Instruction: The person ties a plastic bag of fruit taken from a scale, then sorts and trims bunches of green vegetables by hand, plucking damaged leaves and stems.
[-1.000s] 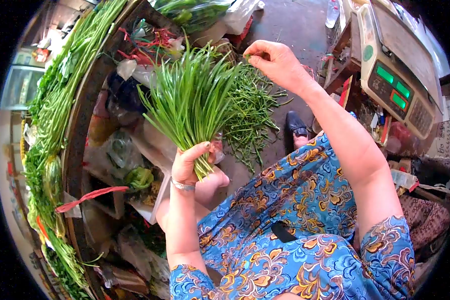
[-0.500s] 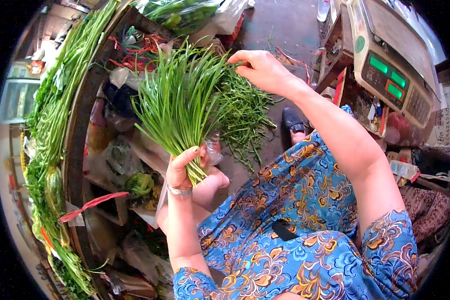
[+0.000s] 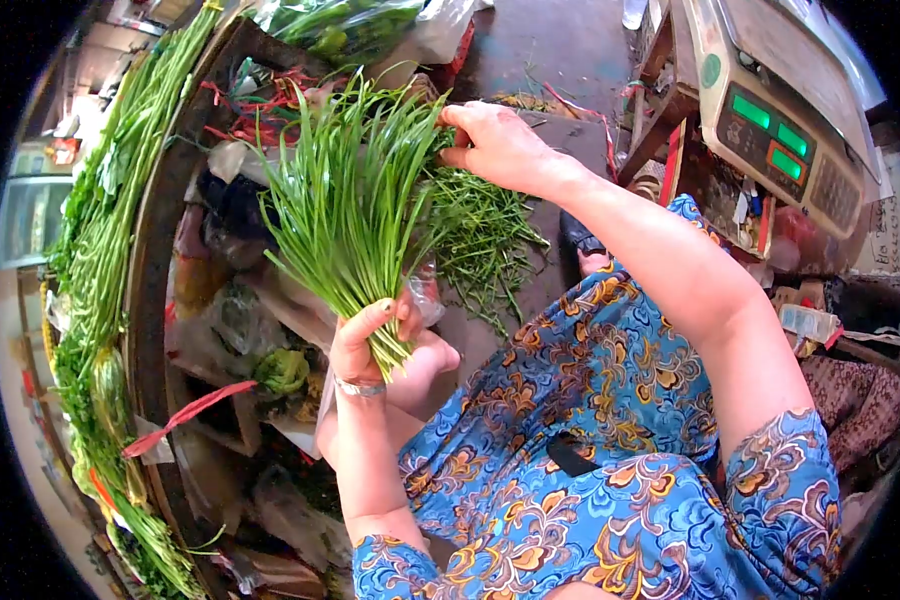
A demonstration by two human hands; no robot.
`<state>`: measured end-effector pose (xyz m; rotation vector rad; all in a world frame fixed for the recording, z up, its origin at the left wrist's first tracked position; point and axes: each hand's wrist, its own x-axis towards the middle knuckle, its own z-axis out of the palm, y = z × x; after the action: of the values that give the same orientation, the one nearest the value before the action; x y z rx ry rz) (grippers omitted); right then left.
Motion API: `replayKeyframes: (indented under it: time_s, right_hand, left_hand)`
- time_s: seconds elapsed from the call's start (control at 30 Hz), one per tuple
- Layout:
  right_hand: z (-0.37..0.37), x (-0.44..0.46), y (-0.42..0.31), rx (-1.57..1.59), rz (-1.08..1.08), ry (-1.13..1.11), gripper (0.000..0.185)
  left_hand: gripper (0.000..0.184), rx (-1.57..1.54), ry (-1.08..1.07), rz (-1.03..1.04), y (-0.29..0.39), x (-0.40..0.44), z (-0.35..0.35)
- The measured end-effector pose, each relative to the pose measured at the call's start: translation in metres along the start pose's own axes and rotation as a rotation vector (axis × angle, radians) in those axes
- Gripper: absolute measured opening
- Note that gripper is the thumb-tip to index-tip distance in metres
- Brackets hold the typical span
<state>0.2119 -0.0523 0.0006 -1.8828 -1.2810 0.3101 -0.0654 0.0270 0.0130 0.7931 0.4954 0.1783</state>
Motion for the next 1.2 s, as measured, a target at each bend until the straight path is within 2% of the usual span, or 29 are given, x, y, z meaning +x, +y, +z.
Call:
replayKeyframes:
  time_s: [0.1, 0.17, 0.3, 0.4, 0.47, 0.6, 0.67, 0.73, 0.87, 0.93, 1.03, 1.07, 1.13, 1.2]
  right_hand:
    - [0.004, 0.000, 0.002, -0.046, -0.029, 0.040, 0.032]
    - [0.006, -0.001, 0.004, -0.180, -0.048, 0.046, 0.019]
    - [0.001, -0.002, 0.007, -0.271, -0.091, 0.023, 0.013]
    - [-0.004, 0.003, 0.009, -0.356, -0.030, 0.030, 0.014]
    - [-0.005, 0.003, 0.015, -0.359, -0.063, 0.080, 0.015]
    - [-0.005, 0.005, 0.023, -0.388, -0.036, 0.144, 0.016]
    - [-0.007, 0.007, 0.025, -0.387, -0.036, 0.199, 0.016]
    - [-0.008, 0.008, 0.025, -0.388, -0.008, 0.197, 0.017]
    - [-0.011, 0.009, 0.029, -0.424, 0.086, 0.170, 0.020]
    - [-0.017, 0.013, 0.035, -0.559, 0.211, 0.123, 0.021]
    - [-0.047, 0.011, 0.053, -0.264, 0.302, 0.272, 0.022]
    - [-0.048, 0.008, 0.053, -0.264, 0.298, 0.273, 0.022]
    - [-0.049, 0.008, 0.053, -0.162, 0.128, 0.182, 0.024]
    - [-0.041, 0.007, 0.056, -0.129, 0.135, 0.140, 0.024]
  left_hand:
    - [0.028, 0.013, -0.009, -0.013, 0.000, -0.001, 0.008]
    - [0.028, 0.016, -0.020, -0.028, -0.003, 0.000, 0.007]
    - [0.027, -0.013, -0.047, -0.042, -0.007, 0.001, 0.004]
    - [0.024, -0.020, -0.018, -0.066, -0.006, 0.000, 0.011]
    - [0.023, -0.031, 0.009, -0.082, -0.007, 0.000, 0.014]
    - [0.033, -0.128, 0.003, -0.058, -0.009, 0.003, 0.015]
    - [0.024, 0.022, 0.037, -0.018, -0.007, 0.005, 0.024]
    - [0.024, 0.011, 0.040, -0.016, -0.008, 0.006, 0.027]
    - [0.026, 0.029, 0.045, -0.021, -0.008, 0.007, 0.033]
    - [0.026, 0.019, -0.001, -0.038, -0.007, 0.007, 0.035]
    - [0.023, 0.019, 0.014, -0.036, -0.006, 0.001, 0.028]
    - [0.023, -0.008, 0.025, -0.045, -0.005, 0.001, 0.025]
    - [0.023, -0.020, 0.032, -0.025, -0.003, 0.003, 0.021]
    - [0.022, -0.015, 0.032, -0.023, 0.002, 0.005, 0.020]
